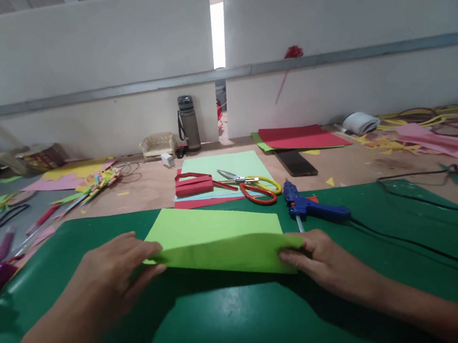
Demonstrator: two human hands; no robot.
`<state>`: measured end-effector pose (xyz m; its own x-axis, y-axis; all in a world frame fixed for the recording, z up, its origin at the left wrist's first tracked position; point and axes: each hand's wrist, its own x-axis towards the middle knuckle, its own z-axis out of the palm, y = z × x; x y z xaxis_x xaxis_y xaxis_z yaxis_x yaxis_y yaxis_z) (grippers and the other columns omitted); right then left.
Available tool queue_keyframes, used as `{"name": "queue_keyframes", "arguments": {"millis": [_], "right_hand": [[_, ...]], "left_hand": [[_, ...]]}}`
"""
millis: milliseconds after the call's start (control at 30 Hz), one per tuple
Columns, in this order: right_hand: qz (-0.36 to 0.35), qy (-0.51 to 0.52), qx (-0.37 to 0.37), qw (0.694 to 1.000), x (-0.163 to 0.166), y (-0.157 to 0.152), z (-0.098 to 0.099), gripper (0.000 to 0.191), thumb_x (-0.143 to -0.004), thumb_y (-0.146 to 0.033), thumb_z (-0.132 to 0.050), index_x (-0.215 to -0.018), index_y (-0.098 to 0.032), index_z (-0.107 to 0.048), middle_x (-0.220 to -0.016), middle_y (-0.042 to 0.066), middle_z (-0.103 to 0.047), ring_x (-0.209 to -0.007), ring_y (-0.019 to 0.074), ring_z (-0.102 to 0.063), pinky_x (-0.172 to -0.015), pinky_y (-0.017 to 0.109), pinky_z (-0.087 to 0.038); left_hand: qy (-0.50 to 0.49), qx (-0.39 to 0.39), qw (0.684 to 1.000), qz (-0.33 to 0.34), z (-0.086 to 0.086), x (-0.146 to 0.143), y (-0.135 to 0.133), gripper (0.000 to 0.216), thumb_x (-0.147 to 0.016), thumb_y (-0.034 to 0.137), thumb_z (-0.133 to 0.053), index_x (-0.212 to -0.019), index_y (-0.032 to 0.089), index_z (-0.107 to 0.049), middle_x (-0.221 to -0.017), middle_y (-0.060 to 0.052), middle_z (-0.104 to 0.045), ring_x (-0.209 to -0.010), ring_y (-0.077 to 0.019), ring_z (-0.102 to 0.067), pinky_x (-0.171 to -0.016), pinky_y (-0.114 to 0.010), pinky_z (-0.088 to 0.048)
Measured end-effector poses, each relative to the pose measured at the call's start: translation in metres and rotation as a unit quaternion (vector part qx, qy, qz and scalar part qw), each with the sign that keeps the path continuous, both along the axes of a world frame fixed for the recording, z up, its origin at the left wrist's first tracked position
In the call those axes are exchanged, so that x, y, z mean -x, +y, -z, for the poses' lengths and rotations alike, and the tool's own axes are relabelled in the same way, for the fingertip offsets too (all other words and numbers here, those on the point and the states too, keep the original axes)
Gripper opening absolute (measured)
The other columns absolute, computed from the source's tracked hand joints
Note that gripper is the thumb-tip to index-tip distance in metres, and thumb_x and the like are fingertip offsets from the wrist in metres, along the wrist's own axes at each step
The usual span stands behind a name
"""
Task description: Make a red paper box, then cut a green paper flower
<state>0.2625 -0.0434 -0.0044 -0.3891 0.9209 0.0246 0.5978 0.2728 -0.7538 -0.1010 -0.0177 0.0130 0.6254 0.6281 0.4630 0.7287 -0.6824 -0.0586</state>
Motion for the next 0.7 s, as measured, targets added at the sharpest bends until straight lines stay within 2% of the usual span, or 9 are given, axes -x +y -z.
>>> {"name": "queue_keyframes", "arguments": {"millis": [33, 67, 133, 167, 267, 367, 433, 567, 700], "right_hand": [[0.017, 0.029, 0.035, 0.999, -0.001, 0.003, 0.0, 0.026, -0.087, -0.033, -0.044, -0.068, -0.02, -0.056, -0.066, -0.001, -0.058, -0.058, 0.0138, -0.05, -0.054, 0.023, -0.039], [0.032, 0.055, 0.064, 0.996, -0.003, 0.006, 0.001, 0.027, -0.086, -0.036, -0.044, -0.068, -0.019, -0.056, -0.066, 0.0, -0.058, -0.058, 0.0144, -0.051, -0.054, 0.024, -0.04], [0.056, 0.093, 0.103, 0.989, -0.007, 0.012, 0.004, 0.03, -0.084, -0.041, -0.045, -0.067, -0.019, -0.056, -0.063, 0.0, -0.057, -0.055, 0.0148, -0.05, -0.052, 0.025, -0.04], [0.067, 0.104, 0.117, 0.985, -0.01, 0.016, 0.007, 0.03, -0.083, -0.043, -0.046, -0.065, -0.019, -0.055, -0.061, 0.0, -0.055, -0.053, 0.0145, -0.048, -0.051, 0.025, -0.039], [0.089, 0.126, 0.14, 0.978, -0.013, 0.022, 0.012, 0.032, -0.079, -0.046, -0.049, -0.063, -0.019, -0.054, -0.054, -0.003, -0.048, -0.046, 0.0118, -0.041, -0.045, 0.024, -0.033], [0.09, 0.123, 0.145, 0.978, -0.011, 0.022, 0.01, 0.031, -0.077, -0.044, -0.053, -0.059, -0.018, -0.054, -0.051, -0.004, -0.045, -0.045, 0.0106, -0.038, -0.043, 0.023, -0.031], [0.092, 0.122, 0.151, 0.977, -0.007, 0.02, 0.006, 0.027, -0.075, -0.04, -0.056, -0.06, -0.018, -0.055, -0.054, -0.002, -0.051, -0.048, 0.0116, -0.043, -0.045, 0.023, -0.034], [0.089, 0.139, 0.199, 0.966, -0.002, 0.014, -0.002, 0.017, -0.075, -0.034, -0.06, -0.073, -0.017, -0.063, -0.069, 0.001, -0.063, -0.058, 0.015, -0.054, -0.053, 0.023, -0.041], [0.102, 0.129, 0.189, 0.968, 0.001, 0.01, -0.005, 0.015, -0.075, -0.029, -0.06, -0.083, -0.017, -0.065, -0.067, 0.0, -0.062, -0.061, 0.016, -0.057, -0.052, 0.023, -0.042]], "left_hand": [[-0.035, 0.038, 0.999, -0.006, -0.006, 0.004, 0.005, 0.033, -0.082, 0.051, -0.055, -0.103, 0.027, -0.063, -0.084, 0.0, -0.074, -0.082, -0.022, -0.069, -0.071, -0.032, -0.055], [-0.053, 0.115, 0.992, -0.026, -0.012, 0.009, 0.012, 0.042, -0.079, 0.054, -0.058, -0.112, 0.027, -0.06, -0.094, 0.0, -0.074, -0.084, -0.0208, -0.069, -0.07, -0.03, -0.055], [-0.097, 0.229, 0.965, -0.082, -0.018, 0.018, 0.025, 0.052, -0.075, 0.055, -0.062, -0.117, 0.024, -0.058, -0.108, -0.002, -0.07, -0.095, -0.0212, -0.066, -0.078, -0.032, -0.053], [-0.119, 0.287, 0.946, -0.089, -0.019, 0.022, 0.032, 0.055, -0.075, 0.055, -0.061, -0.117, 0.02, -0.059, -0.11, -0.003, -0.07, -0.096, -0.0214, -0.064, -0.078, -0.033, -0.053], [-0.21, 0.441, 0.869, -0.079, -0.009, 0.029, 0.041, 0.046, -0.08, 0.051, -0.053, -0.105, 0.014, -0.065, -0.092, -0.002, -0.073, -0.085, -0.0186, -0.066, -0.077, -0.033, -0.052], [-0.27, 0.459, 0.839, -0.113, 0.006, 0.022, 0.038, 0.037, -0.071, 0.047, -0.063, -0.087, 0.016, -0.071, -0.075, -0.001, -0.072, -0.073, -0.0194, -0.064, -0.07, -0.031, -0.052], [-0.292, 0.481, 0.817, -0.122, 0.012, 0.013, 0.033, 0.034, -0.07, 0.045, -0.066, -0.086, 0.015, -0.072, -0.078, -0.003, -0.072, -0.075, -0.021, -0.064, -0.071, -0.029, -0.05], [-0.342, 0.517, 0.768, -0.161, 0.012, 0.003, 0.028, 0.036, -0.074, 0.045, -0.064, -0.089, 0.014, -0.072, -0.079, -0.005, -0.071, -0.073, -0.0207, -0.063, -0.068, -0.028, -0.049], [-0.342, 0.559, 0.734, -0.178, 0.01, 0.006, 0.026, 0.036, -0.072, 0.043, -0.066, -0.095, 0.015, -0.07, -0.076, -0.002, -0.07, -0.066, -0.0181, -0.061, -0.061, -0.026, -0.049]]}}
